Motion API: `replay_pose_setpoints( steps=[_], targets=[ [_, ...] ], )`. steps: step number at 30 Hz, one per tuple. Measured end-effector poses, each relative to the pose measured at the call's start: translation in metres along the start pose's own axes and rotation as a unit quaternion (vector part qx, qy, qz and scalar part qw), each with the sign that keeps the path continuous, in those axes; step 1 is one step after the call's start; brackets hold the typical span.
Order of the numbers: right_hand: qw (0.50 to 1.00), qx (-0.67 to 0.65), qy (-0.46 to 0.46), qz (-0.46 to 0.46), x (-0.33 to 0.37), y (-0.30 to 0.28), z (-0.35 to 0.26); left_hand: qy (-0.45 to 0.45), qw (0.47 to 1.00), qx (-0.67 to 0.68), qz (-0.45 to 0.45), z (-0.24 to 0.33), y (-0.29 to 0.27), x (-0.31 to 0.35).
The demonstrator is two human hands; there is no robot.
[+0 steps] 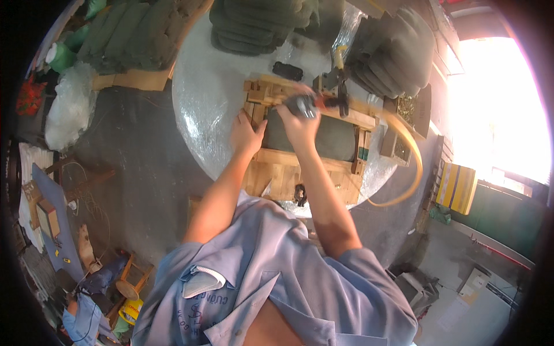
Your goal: The person uses a pneumatic drill to fasten screws into a wooden frame holding a cushion. They repeatedly position the cushion, drive screws, and remove the cushion to place it on a stack, then repeat the process with another cushion.
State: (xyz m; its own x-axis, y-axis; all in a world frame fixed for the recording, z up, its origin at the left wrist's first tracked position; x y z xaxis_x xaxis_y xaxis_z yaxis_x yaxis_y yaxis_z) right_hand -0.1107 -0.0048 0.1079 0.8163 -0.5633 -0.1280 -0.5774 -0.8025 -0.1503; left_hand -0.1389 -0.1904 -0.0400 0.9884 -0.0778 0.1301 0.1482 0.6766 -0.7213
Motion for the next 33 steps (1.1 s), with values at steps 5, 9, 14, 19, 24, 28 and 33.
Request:
replay_pose_setpoints(
  steps=[5, 9, 14, 19, 24, 28, 33],
  targets=[
    [0.975, -0.146, 0.084, 0.147, 0.086, -0.109, -0.023, -0.035, 0.999, 0.005, -0.015, -0.002, 0.001, 0.004],
    [0.917, -0.235, 0.155, 0.281, 0.143, -0.195, -0.001, -0.014, 1.000, 0.004, 0.012, 0.001, -0.004, 0.006],
    [0.863, -0.291, 0.183, 0.371, 0.194, -0.269, 0.026, -0.049, 0.994, -0.099, 0.008, 0.014, -0.004, 0.014],
    [0.856, -0.297, 0.228, 0.358, 0.206, -0.289, 0.047, -0.059, 0.972, -0.209, 0.092, 0.019, 0.000, 0.035],
    [0.886, -0.277, 0.235, 0.287, 0.169, -0.266, 0.034, -0.066, 0.974, -0.205, 0.070, 0.024, -0.001, 0.028],
    [0.971, -0.213, 0.086, 0.069, 0.109, -0.201, 0.003, -0.061, 0.970, -0.199, 0.127, 0.020, -0.007, 0.032],
    [0.964, -0.235, 0.094, -0.082, 0.023, -0.084, -0.017, -0.079, 0.974, -0.168, 0.129, 0.017, -0.006, 0.033]
  ],
)
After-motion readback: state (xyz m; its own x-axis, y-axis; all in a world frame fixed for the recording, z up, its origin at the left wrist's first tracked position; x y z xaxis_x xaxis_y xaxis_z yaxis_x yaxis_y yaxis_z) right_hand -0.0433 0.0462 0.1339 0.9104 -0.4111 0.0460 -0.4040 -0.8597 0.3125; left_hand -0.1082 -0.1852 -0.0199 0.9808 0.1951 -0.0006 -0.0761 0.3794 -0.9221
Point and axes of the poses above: each hand's wrist, its own x-axis away from the middle knuckle, its own y-axis out of the palm, z = x × y, the point moved 9 cm from there along -x, towards the middle knuckle, and after that the axes turned 3 degrees about z, right-handed, at the moved point
